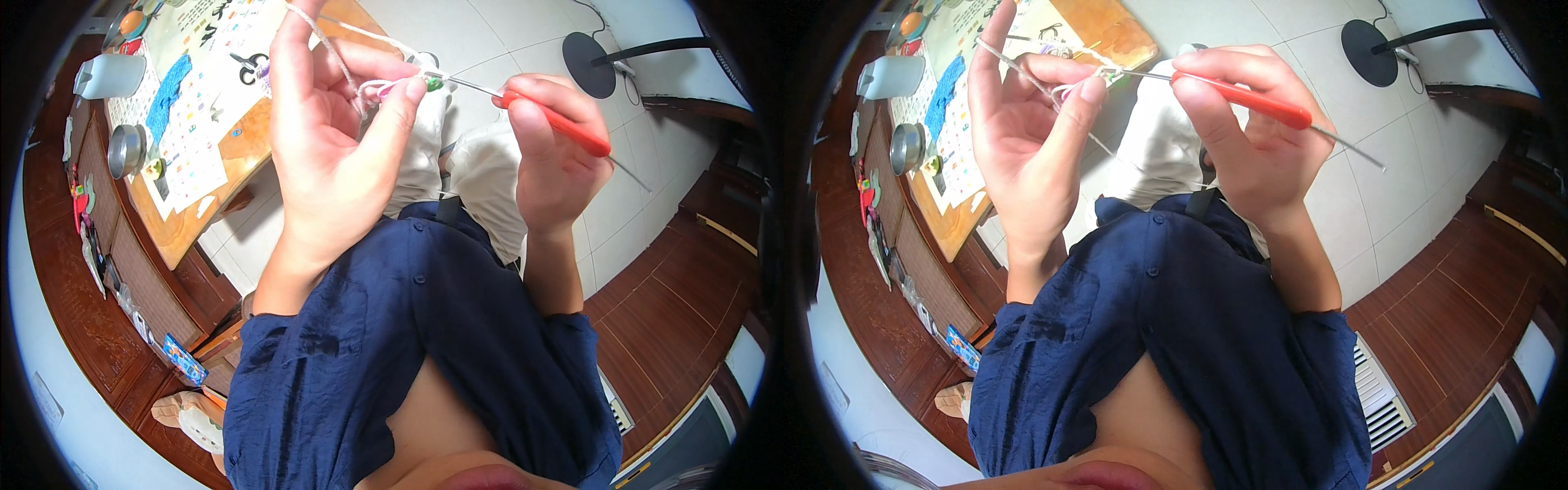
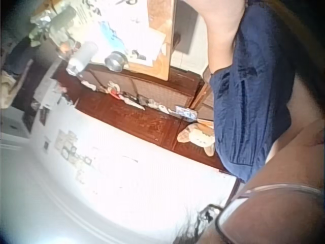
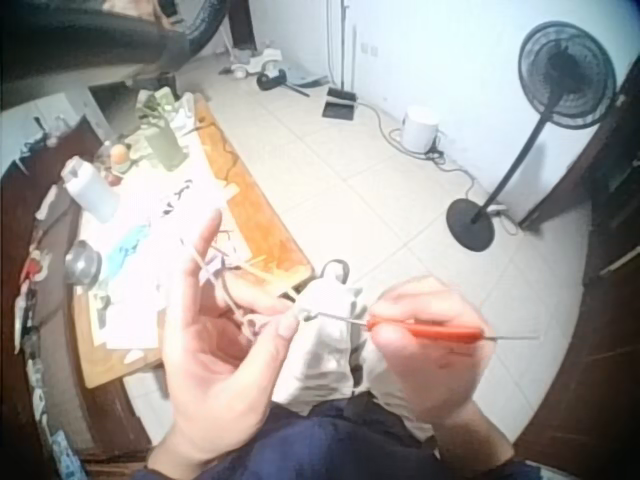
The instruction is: The person is crocheting with white yarn, using a crochet hook to form loops and pull the yarn through. They also use a green stitch marker to mark a specific point in the crochet work.
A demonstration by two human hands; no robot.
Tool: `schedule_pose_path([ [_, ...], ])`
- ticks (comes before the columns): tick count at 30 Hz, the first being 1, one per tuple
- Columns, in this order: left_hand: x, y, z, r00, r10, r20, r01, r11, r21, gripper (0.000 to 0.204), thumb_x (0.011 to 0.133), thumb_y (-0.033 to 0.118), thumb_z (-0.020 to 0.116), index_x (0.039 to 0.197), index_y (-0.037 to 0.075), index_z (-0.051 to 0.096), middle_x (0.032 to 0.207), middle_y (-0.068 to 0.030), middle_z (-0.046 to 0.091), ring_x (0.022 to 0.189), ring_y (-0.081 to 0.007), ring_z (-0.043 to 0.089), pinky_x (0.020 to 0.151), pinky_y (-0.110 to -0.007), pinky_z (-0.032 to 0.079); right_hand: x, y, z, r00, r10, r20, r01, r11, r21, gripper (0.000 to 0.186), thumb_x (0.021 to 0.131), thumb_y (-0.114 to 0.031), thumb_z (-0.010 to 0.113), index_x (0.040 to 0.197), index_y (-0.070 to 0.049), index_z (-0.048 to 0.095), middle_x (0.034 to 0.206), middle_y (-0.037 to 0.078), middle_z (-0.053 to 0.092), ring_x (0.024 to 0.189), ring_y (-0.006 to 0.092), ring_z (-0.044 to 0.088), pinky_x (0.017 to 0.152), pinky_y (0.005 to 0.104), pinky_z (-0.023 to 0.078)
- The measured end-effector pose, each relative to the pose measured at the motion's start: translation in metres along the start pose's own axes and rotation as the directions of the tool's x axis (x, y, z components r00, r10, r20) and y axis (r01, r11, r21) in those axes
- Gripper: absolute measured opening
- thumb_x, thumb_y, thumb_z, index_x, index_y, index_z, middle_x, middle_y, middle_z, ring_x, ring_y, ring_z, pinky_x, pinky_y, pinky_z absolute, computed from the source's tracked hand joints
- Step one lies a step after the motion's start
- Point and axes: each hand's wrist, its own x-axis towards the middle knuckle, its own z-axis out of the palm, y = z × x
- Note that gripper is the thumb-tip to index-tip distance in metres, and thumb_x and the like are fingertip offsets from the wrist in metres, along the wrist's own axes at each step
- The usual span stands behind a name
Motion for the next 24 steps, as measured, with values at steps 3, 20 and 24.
schedule_pose_path([
  [3,-0.002,-0.005,0.001,0.999,0.025,-0.027,-0.022,0.994,0.11,0.082,0.087,-0.015,0.058,0.153,-0.001,0.012,0.096,-0.0084,0.061,0.088,-0.0123,0.062,0.082,-0.023,0.051,0.002,0.0,-0.001,0.996,-0.086,0.04,0.09,0.987,-0.132,0.018,0.08,0.003,0.074,0.097,0.003,0.069,0.095,0.013,0.07,0.087,0.0198,0.068,0.079,0.0279,0.054],
  [20,-0.002,-0.017,-0.01,0.976,-0.216,0.024,0.21,0.912,-0.351,0.081,0.087,-0.001,0.065,0.152,-0.003,0.015,0.091,-0.011,0.066,0.075,-0.0157,0.063,0.066,-0.027,0.051,-0.008,0.012,0.022,0.948,-0.317,0.02,0.306,0.892,-0.333,0.029,0.073,0.0,0.081,0.101,-0.006,0.073,0.093,0.007,0.068,0.083,0.0186,0.066,0.073,0.0281,0.052],
  [24,-0.001,-0.018,-0.016,0.99,-0.142,0.023,0.143,0.987,-0.077,0.082,0.088,-0.002,0.064,0.152,-0.002,0.013,0.089,-0.0095,0.064,0.081,-0.0168,0.065,0.073,-0.03,0.054,-0.007,0.012,0.021,0.913,-0.388,0.131,0.399,0.772,-0.495,0.028,0.076,-0.006,0.08,0.102,-0.009,0.073,0.093,0.003,0.067,0.08,0.018,0.064,0.075,0.03,0.047],
])
